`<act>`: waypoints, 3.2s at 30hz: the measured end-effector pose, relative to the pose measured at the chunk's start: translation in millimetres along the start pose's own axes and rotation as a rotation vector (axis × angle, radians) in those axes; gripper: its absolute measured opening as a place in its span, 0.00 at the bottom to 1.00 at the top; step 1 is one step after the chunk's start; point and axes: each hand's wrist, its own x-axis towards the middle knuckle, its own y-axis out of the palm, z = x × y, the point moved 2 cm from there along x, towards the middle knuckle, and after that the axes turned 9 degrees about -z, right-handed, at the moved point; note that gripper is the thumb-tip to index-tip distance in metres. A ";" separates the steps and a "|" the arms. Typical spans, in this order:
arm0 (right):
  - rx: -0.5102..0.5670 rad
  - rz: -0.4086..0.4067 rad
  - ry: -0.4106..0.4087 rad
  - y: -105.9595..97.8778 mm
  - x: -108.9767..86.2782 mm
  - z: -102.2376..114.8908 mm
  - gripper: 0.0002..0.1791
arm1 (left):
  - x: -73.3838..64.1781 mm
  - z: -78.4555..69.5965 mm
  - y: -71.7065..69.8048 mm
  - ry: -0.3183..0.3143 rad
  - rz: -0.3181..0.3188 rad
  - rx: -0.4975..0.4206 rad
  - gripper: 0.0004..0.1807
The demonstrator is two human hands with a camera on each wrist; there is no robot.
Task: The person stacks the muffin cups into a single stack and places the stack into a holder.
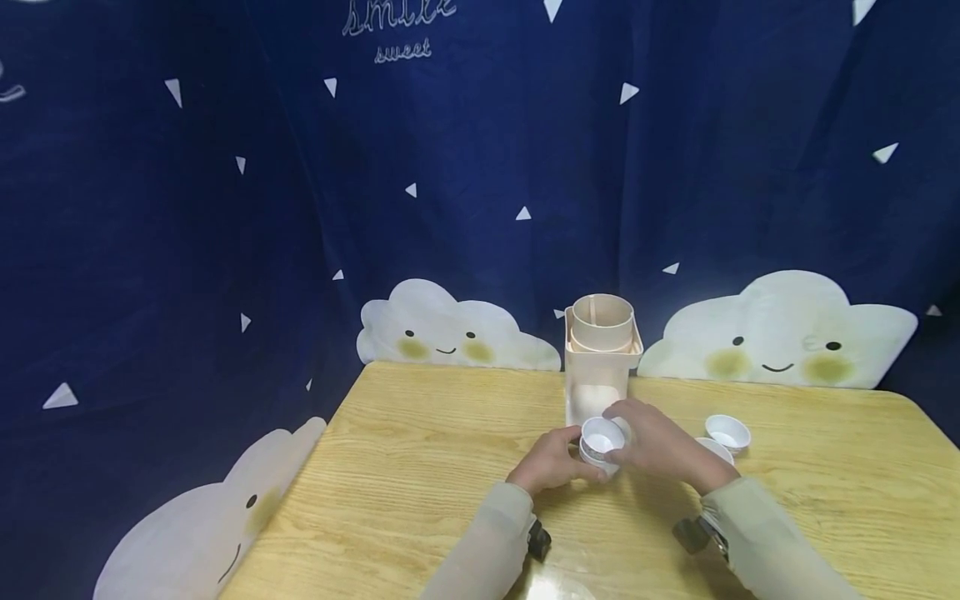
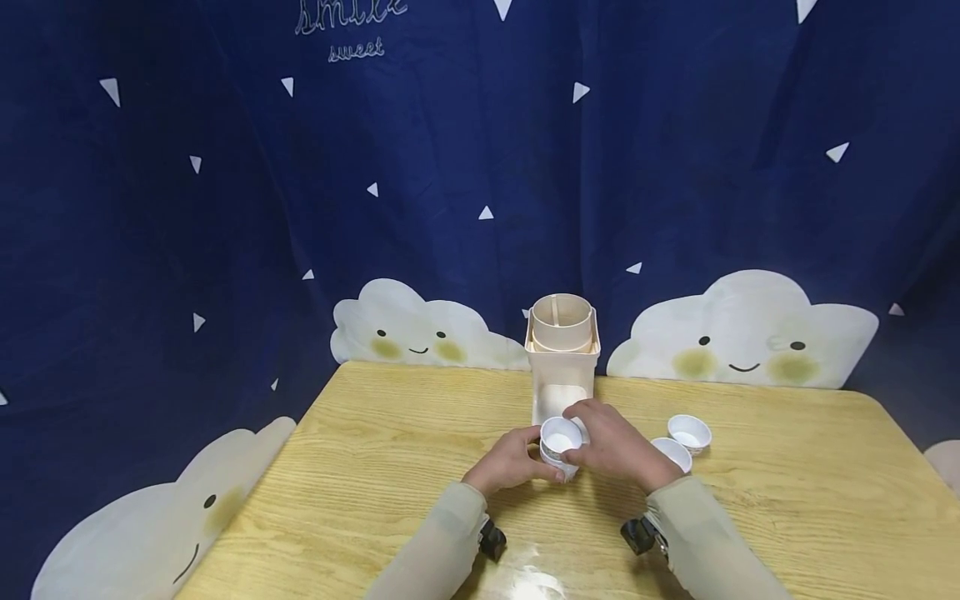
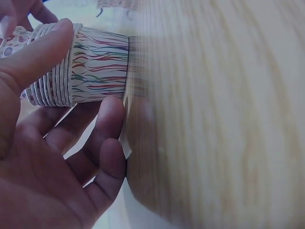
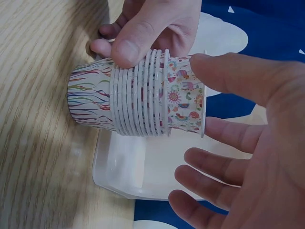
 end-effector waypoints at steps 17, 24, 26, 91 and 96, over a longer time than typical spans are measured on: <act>-0.027 0.028 0.031 0.6 -1.8 0.1 0.29 | 0.2 -0.4 -0.4 -0.007 0.004 -0.004 0.27; -0.026 0.033 0.039 -0.7 -3.4 -4.1 0.30 | -0.4 -1.9 -2.2 0.002 0.002 0.013 0.28; -0.019 0.030 0.044 -2.4 -4.8 -6.2 0.30 | -0.6 -2.4 -2.7 0.000 -0.001 0.019 0.28; -0.213 0.173 0.233 -66.5 -54.2 -173.0 0.44 | -5.2 -6.3 2.3 -0.083 -0.005 -0.038 0.33; -0.194 0.167 0.226 -68.3 -52.8 -168.2 0.43 | -4.0 -5.9 1.5 -0.071 -0.005 -0.033 0.33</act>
